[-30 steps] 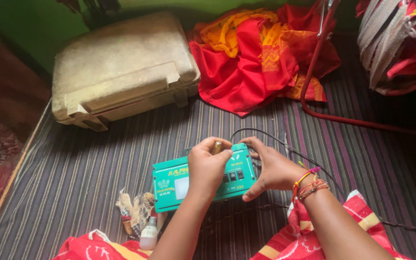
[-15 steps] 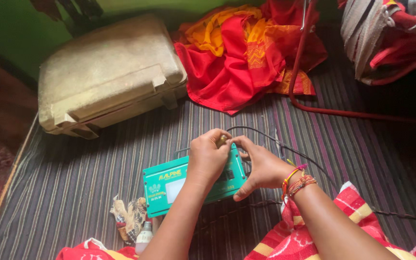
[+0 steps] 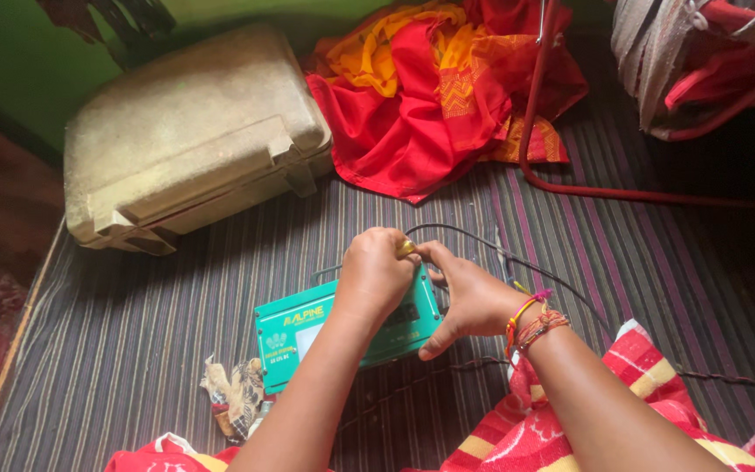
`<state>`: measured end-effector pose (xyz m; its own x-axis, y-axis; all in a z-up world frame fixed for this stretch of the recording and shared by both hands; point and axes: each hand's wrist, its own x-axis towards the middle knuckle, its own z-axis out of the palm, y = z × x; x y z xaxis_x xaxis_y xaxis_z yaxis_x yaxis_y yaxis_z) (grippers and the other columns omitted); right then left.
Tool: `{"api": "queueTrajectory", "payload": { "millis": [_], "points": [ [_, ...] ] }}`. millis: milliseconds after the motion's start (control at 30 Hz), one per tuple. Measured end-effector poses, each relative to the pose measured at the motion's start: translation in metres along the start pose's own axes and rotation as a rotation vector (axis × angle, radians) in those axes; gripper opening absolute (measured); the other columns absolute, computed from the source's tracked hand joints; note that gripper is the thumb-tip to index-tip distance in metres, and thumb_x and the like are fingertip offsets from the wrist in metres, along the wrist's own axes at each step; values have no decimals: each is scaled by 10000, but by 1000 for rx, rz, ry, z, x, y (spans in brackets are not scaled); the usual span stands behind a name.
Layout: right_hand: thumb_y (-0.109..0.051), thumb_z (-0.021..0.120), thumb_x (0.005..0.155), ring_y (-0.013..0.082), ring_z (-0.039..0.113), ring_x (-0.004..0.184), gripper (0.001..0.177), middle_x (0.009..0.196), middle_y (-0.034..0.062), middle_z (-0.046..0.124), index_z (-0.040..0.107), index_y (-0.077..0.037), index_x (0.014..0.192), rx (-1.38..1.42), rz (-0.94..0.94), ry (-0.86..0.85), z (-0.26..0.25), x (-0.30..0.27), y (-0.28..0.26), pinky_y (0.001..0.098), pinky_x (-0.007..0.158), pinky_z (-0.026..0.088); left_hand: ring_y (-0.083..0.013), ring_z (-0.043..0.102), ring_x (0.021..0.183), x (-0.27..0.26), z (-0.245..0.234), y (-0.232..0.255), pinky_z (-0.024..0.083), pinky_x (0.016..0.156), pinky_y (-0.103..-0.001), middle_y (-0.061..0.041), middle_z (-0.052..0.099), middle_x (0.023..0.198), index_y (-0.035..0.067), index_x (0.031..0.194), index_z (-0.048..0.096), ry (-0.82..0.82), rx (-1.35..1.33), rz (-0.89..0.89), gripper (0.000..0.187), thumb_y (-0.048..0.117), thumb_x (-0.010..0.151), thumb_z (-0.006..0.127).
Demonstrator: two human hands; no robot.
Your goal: The person uses a screwdriver to remove screws from a green metal box, then connects wires to a light bulb socket on the box. The bulb lights up, and the person places the bulb into the socket.
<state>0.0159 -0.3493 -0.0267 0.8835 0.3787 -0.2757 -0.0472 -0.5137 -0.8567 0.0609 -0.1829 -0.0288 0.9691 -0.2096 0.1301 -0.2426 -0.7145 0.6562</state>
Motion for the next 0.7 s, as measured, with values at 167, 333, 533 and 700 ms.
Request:
{"api": "queueTrajectory", "payload": {
  "millis": [167, 333, 533, 700],
  "points": [
    [-230, 1015, 366, 337, 485, 1422, 1298, 1488, 139, 533, 341, -118, 1470, 18, 2, -3, 0, 1, 0, 409, 1111, 447, -376, 726, 876, 2, -6, 5, 567, 804, -461, -208, 735, 893, 47, 887, 779, -72, -34, -107, 209, 207, 756, 810],
    [-229, 1017, 369, 331, 475, 1439, 1299, 1470, 148, 557, 340, -104, 1470, 28, -15, -3, 2, 1, 2, 406, 1124, 432, -390, 709, 877, 8, -6, 9, 550, 816, -485, -211, 731, 894, 60, 867, 791, -84, 74, -43, 222, 217, 720, 847],
    [-227, 1014, 378, 329, 476, 1437, 1291, 1449, 135, 567, 341, -119, 1474, -18, 13, -3, 0, 2, 2, 407, 1125, 434, -351, 725, 844, 8, -7, 9, 558, 789, -466, -176, 746, 869, 103, 863, 818, -77, 2, -129, 242, 210, 654, 874],
    [-202, 1015, 364, 341, 474, 1433, 1254, 1472, 116, 545, 382, -107, 1443, 57, -32, -16, 1, 3, 3, 424, 1121, 431, -297, 737, 847, -7, -1, 4, 568, 790, -413, -116, 759, 894, 157, 867, 828, -14, -133, -178, 188, 224, 692, 835]
  ]
}}
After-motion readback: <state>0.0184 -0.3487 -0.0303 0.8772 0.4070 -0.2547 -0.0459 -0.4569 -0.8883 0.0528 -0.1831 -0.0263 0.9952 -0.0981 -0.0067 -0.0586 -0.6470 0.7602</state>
